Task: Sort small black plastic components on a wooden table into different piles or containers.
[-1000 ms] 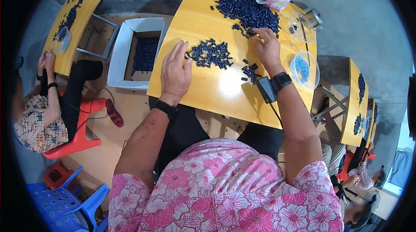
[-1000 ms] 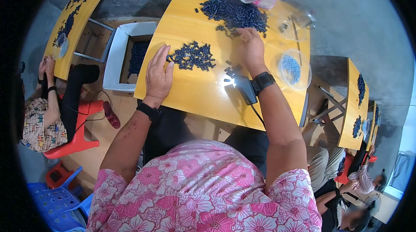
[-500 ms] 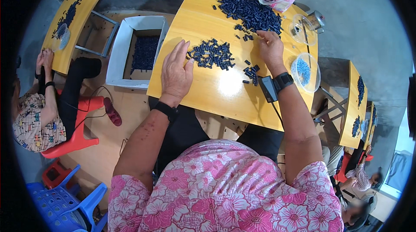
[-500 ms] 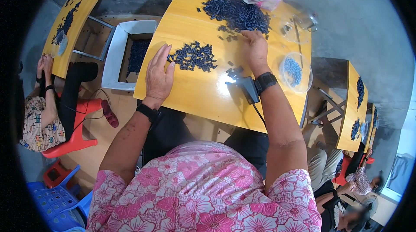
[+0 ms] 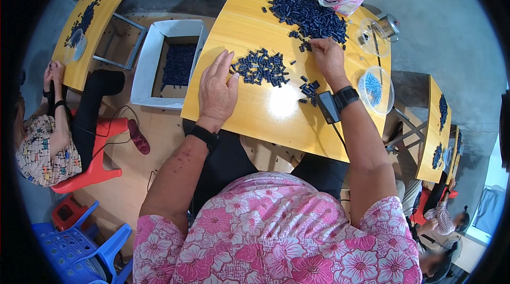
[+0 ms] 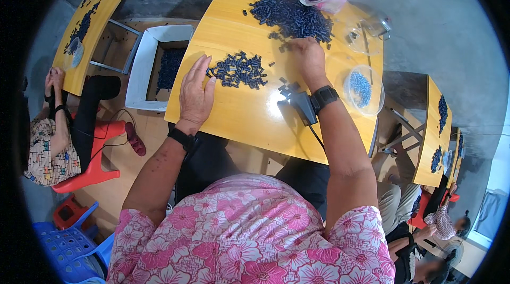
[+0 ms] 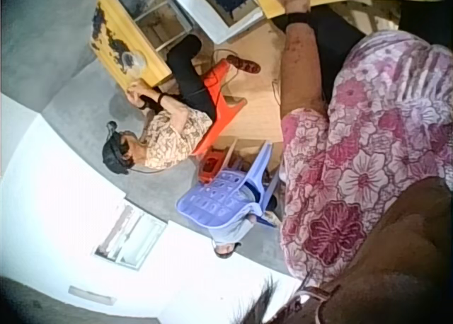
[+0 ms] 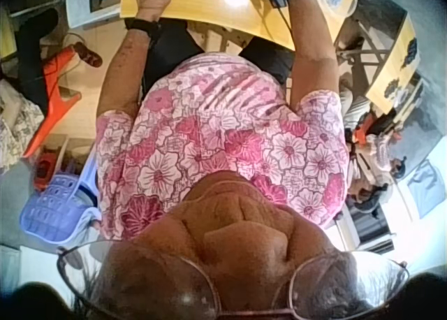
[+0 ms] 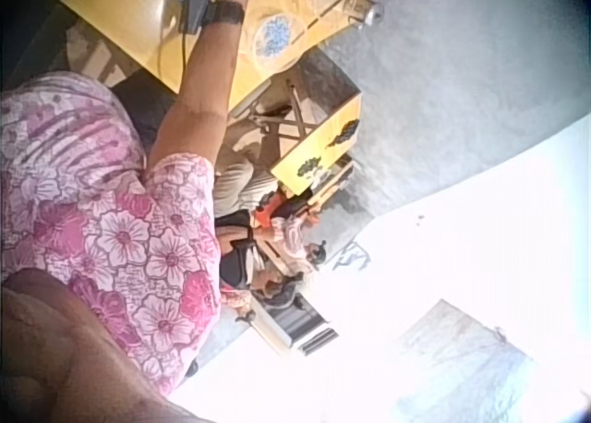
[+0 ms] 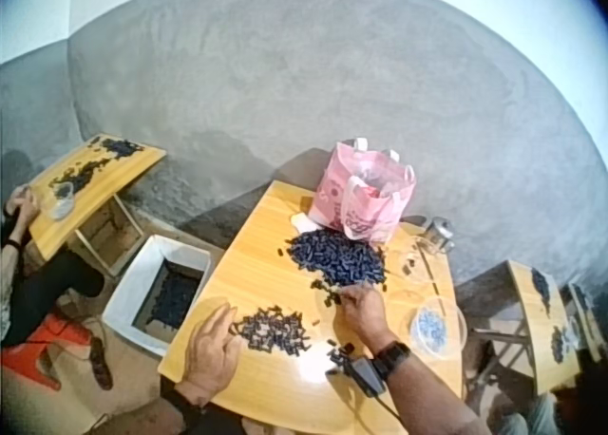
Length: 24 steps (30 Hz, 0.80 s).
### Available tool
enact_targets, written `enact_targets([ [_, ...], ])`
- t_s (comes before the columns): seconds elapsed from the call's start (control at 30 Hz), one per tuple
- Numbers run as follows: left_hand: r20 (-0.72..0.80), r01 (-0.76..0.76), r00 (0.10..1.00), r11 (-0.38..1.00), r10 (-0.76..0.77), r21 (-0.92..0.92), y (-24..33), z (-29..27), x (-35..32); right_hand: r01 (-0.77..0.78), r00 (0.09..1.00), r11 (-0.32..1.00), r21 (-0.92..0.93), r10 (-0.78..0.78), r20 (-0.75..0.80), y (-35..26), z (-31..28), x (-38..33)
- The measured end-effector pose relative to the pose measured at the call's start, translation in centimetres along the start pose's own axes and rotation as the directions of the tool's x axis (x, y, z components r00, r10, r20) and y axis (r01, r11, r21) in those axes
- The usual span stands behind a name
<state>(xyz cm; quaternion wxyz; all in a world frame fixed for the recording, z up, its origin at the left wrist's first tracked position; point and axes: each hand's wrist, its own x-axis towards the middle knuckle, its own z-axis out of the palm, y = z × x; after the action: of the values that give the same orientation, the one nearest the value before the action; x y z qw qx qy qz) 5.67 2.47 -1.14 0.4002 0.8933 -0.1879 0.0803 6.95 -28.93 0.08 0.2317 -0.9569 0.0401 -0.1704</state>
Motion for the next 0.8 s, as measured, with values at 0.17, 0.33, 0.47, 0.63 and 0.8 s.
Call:
enact_targets([
  [0.17, 0.005, 0.008, 1.000, 1.000, -0.008, 0.005, 0.0, 0.0, 0.0, -0.018, 1.000, 0.996, 0.093, 0.019, -0.007, -1.2, -0.3, 0.4],
  [0.33, 0.010, -0.006, 1.000, 1.000, 0.006, 0.005, 0.2, -0.1, 0.0, -0.053, 0.998, 0.996, 0.078, 0.051, 0.031, -1.6, 0.2, 0.9],
  [0.47, 0.016, 0.006, 1.000, 1.000, -0.007, 0.011, 0.1, 0.0, 0.0, -0.036, 0.998, 0.998, 0.044, 0.034, 0.061, -1.4, 0.3, 0.7],
  [0.63, 0.012, 0.011, 1.000, 1.000, -0.011, 0.014, 0.1, 0.1, 0.0, 0.010, 0.995, 0.997, 0.071, -0.017, 0.098, -1.9, 0.3, -0.3],
  [0.8, -0.025, -0.013, 1.000, 1.000, 0.013, 0.008, 0.0, 0.1, 0.0, -0.071, 0.996, 0.988, 0.140, 0.062, 0.066, -2.9, 0.5, 0.1],
])
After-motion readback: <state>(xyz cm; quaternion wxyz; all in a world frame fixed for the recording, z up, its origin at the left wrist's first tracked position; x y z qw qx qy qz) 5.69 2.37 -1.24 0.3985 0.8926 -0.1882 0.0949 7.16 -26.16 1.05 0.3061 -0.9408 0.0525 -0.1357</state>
